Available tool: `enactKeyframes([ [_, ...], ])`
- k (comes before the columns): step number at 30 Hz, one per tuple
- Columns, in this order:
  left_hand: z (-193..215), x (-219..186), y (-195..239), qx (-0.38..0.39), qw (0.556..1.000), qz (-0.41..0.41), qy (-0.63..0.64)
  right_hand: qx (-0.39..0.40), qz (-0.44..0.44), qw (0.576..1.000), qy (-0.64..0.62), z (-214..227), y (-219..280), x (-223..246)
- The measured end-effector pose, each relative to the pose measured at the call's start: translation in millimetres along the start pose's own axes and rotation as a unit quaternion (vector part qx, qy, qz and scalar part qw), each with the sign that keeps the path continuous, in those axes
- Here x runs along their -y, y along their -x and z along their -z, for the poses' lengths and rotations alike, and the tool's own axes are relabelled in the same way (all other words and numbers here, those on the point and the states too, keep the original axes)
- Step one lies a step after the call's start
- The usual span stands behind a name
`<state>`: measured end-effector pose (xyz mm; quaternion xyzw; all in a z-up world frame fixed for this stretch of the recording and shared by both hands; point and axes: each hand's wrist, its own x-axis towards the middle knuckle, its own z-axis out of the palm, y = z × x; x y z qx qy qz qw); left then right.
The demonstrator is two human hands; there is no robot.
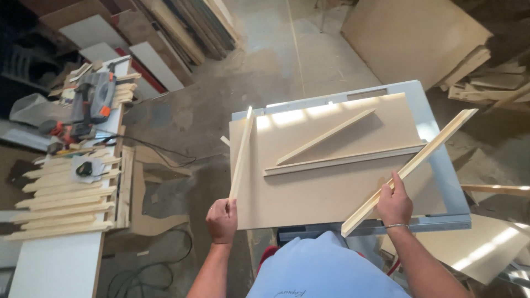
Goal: Measuring wooden slats, aligning them on a workbench using a square ruler, and applying wood glue to the joints for assembly.
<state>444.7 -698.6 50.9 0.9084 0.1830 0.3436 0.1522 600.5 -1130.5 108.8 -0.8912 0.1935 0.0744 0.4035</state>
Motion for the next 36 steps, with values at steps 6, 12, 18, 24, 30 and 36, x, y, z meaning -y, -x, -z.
enactKeyframes([
  [6, -17, 3, 55, 0.089, 0.992, 0.009, -0.091, 0.045, 0.058, 0.984, 0.164, -31, -26, -22],
  [12, -13, -18, 26, 0.278, 0.956, 0.057, -0.08, 0.112, 0.072, 0.955, 0.267, -44, 1, 12],
  [18, 5, 2, -29, 0.205, 0.97, -0.125, 0.031, 0.119, 0.164, 0.937, 0.285, -67, 43, 4],
  [24, -22, 20, -33, 0.241, 0.919, -0.302, 0.081, 0.069, 0.233, 0.932, 0.268, -87, 88, 19],
  [30, -58, 14, -12, 0.18, 0.907, -0.351, 0.15, -0.021, 0.222, 0.941, 0.255, -141, 105, -1],
  [36, -59, 13, -11, 0.188, 0.888, -0.371, 0.197, 0.045, 0.128, 0.969, 0.204, -159, 121, 38],
])
